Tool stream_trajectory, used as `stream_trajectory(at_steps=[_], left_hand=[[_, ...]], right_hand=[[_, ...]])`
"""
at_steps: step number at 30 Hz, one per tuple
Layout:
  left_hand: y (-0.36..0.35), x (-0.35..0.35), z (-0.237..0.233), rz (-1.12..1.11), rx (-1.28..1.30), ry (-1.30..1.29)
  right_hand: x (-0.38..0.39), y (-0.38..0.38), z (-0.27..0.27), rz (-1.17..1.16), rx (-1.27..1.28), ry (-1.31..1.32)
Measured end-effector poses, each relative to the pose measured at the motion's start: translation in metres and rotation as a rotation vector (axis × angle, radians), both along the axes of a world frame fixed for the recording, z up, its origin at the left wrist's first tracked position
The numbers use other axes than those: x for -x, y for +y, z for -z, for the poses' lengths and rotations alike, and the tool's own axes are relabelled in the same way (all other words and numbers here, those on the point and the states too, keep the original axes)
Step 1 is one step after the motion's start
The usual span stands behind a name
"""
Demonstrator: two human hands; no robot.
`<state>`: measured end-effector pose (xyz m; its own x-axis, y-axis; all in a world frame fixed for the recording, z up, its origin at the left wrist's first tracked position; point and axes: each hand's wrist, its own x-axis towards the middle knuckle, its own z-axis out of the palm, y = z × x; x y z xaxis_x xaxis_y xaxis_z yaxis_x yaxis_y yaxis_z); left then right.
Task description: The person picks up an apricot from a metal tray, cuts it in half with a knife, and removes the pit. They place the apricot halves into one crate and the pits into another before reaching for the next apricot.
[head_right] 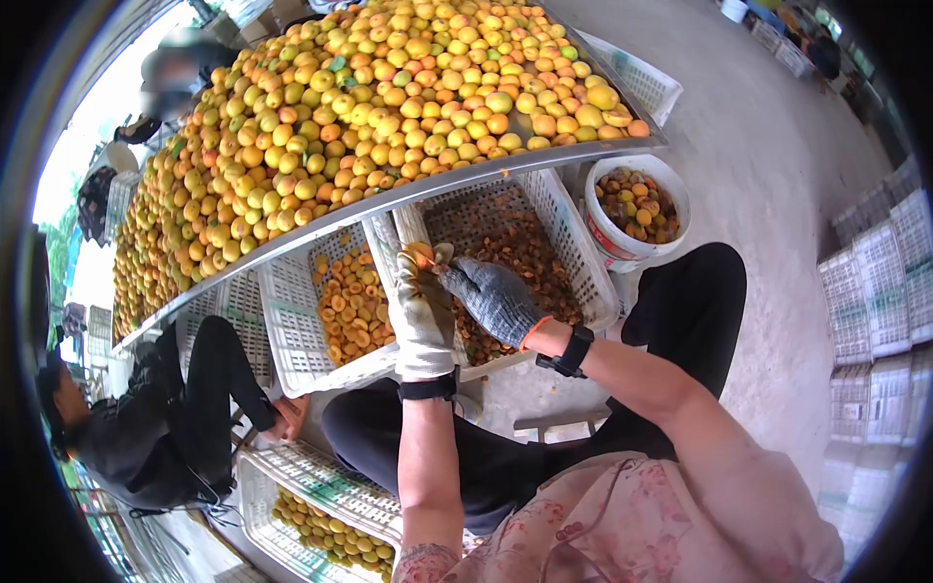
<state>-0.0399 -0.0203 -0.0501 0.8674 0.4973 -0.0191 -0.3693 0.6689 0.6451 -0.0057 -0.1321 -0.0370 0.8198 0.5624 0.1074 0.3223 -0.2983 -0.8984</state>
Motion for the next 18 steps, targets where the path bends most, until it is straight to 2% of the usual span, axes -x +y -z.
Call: stream_trajectory(at_steps=[2, 3, 5, 6, 7, 9, 10, 11, 12, 13, 15, 17, 18], left_hand=[[0.004, 0.001, -0.004, -0.025, 0.081, 0.066], [0.005, 0.004, -0.007, -0.027, 0.162, 0.147], [0.012, 0.003, 0.006, 0.018, 0.126, 0.098], [0.013, 0.003, 0.005, -0.004, 0.167, 0.059], [0.015, 0.004, 0.005, -0.027, 0.210, 0.023], [0.011, 0.005, -0.004, -0.041, 0.131, 0.041], [0.006, 0.004, -0.008, -0.077, -0.045, 0.135], [-0.002, 0.008, -0.015, -0.087, -0.329, 0.244], [-0.008, 0.009, -0.009, -0.049, -0.555, 0.274], [-0.015, 0.007, -0.007, -0.052, -0.654, 0.303], [-0.027, 0.007, -0.008, 0.041, -0.803, 0.244], [-0.032, 0.008, -0.011, -0.058, -0.887, 0.204], [-0.031, 0.004, -0.007, -0.115, -1.054, 0.253]], right_hand=[[0.009, -0.001, 0.017, 0.022, -0.026, -0.184], [0.013, -0.006, 0.028, 0.010, -0.024, -0.183], [0.018, -0.022, 0.045, -0.038, 0.066, -0.583], [0.021, -0.031, 0.045, -0.028, 0.091, -0.348], [0.019, -0.037, 0.045, -0.033, 0.090, -0.352], [0.028, -0.038, 0.036, 0.030, -0.658, 0.447], [0.027, -0.037, 0.026, 0.141, -0.699, 0.496], [0.018, -0.031, 0.002, 0.257, -0.738, 0.540], [0.007, -0.034, -0.014, 0.252, -0.600, 0.622], [-0.006, -0.037, -0.022, 0.241, -0.462, 0.692], [-0.016, -0.025, -0.016, 0.281, -0.507, 0.715], [-0.013, -0.015, -0.026, 0.350, -0.481, 0.773], [-0.013, -0.011, -0.024, 0.345, -0.474, 0.777]])
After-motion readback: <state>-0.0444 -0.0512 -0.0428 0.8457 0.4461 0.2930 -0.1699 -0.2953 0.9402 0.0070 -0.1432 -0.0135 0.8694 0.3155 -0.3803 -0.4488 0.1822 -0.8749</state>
